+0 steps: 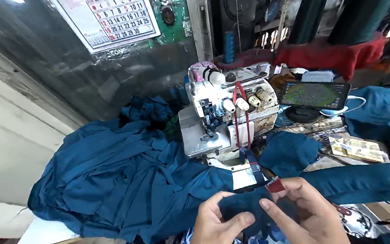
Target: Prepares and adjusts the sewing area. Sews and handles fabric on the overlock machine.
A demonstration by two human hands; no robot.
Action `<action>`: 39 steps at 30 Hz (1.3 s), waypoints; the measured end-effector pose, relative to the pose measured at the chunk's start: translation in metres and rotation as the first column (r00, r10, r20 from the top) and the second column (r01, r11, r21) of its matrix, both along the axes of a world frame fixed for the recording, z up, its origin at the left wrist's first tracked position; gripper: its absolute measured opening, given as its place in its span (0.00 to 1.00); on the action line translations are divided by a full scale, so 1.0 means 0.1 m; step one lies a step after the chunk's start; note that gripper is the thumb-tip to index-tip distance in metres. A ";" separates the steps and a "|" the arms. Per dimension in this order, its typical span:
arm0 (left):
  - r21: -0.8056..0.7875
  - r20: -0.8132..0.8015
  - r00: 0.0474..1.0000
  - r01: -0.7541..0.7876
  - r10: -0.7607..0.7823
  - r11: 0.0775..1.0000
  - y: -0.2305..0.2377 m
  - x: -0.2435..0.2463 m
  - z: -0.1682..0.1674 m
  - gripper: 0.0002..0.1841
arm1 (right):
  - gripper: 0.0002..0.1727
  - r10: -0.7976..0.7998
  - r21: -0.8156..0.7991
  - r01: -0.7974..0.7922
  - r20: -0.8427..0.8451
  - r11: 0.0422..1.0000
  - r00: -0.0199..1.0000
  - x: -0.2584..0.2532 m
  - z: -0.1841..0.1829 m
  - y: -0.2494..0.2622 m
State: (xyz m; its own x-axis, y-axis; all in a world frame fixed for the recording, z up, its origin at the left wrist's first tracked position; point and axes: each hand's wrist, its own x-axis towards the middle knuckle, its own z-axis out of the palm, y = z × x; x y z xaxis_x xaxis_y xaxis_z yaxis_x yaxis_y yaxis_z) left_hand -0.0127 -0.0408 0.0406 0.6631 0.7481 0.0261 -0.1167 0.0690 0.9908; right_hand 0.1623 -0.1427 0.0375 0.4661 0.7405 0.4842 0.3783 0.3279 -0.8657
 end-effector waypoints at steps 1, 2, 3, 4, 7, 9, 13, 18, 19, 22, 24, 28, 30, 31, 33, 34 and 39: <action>0.068 -0.046 0.998 0.041 -0.038 0.997 0.07 -0.04 0.05 0.19 | 0.16 0.033 -0.008 -0.033 -0.044 0.999 0.998 0.01 0.03 -0.02; 0.142 -0.099 0.991 0.099 -0.086 0.985 0.15 -0.09 0.12 0.19 | 0.17 0.070 -0.017 -0.072 -0.084 0.997 0.994 0.01 0.05 -0.05; 0.221 -0.170 0.976 0.169 -0.133 0.960 0.24 -0.13 0.23 0.20 | 0.18 0.113 -0.028 -0.117 -0.114 0.993 0.987 0.00 0.08 -0.09; 0.310 -0.277 0.945 0.257 -0.171 0.915 0.32 -0.17 0.37 0.19 | 0.18 0.151 -0.049 -0.159 -0.133 0.986 0.979 -0.02 0.08 -0.13; 0.456 -0.654 0.723 0.612 -0.223 0.646 0.47 -0.13 0.79 0.18 | 0.29 0.313 -0.147 -0.341 -0.185 0.929 0.932 -0.08 0.03 -0.15; 0.369 -0.774 0.541 0.808 -0.330 0.459 0.53 0.02 0.88 0.18 | 0.38 0.452 -0.109 -0.482 -0.216 0.869 0.865 -0.08 -0.08 0.02; 0.280 -0.811 0.445 0.865 -0.379 0.416 0.60 0.02 0.87 0.16 | 0.24 0.477 -0.145 -0.518 -0.244 0.843 0.844 -0.07 -0.08 0.21; 0.420 -0.542 0.809 0.495 -0.227 0.760 0.56 -0.50 0.36 0.20 | 0.15 0.355 -0.181 -0.393 -0.211 0.902 0.911 -0.16 -0.12 0.07; 0.433 -0.424 0.889 0.368 -0.174 0.823 0.49 -0.54 0.25 0.20 | 0.14 0.344 -0.151 -0.379 -0.213 0.913 0.914 -0.19 -0.15 0.07; 0.415 -0.102 0.988 -0.060 0.112 0.908 0.27 -0.53 0.02 0.19 | 0.12 0.291 -0.106 -0.317 -0.205 0.942 0.935 -0.27 -0.17 0.16; 0.400 -0.015 0.972 -0.208 0.234 0.893 0.21 -0.51 -0.01 0.19 | 0.11 0.280 -0.109 -0.299 -0.162 0.948 0.946 -0.28 -0.12 0.20; 0.531 -0.117 0.979 -0.081 0.167 0.844 0.34 -0.52 0.08 0.14 | 0.18 0.384 -0.130 -0.397 -0.114 0.909 0.916 -0.24 -0.09 0.24; 0.600 -0.158 0.973 -0.043 0.171 0.799 0.40 -0.53 0.09 0.13 | 0.22 0.406 -0.151 -0.421 -0.123 0.894 0.906 -0.23 -0.08 0.24; 0.619 -0.139 0.969 -0.074 0.202 0.782 0.39 -0.53 0.09 0.13 | 0.22 0.392 -0.154 -0.408 -0.122 0.900 0.912 -0.23 -0.05 0.22; 0.616 -0.054 0.960 -0.185 0.275 0.766 0.34 -0.50 0.07 0.14 | 0.19 0.314 -0.153 -0.328 -0.110 0.932 0.943 -0.24 -0.04 0.18; 0.596 -0.008 0.953 -0.239 0.303 0.767 0.30 -0.48 0.04 0.15 | 0.18 0.274 -0.158 -0.287 -0.100 0.945 0.957 -0.25 -0.05 0.16; 0.613 0.055 0.965 -0.235 0.255 0.754 0.26 -0.45 0.05 0.12 | 0.22 0.263 -0.282 -0.247 0.019 0.927 0.965 -0.26 -0.05 0.01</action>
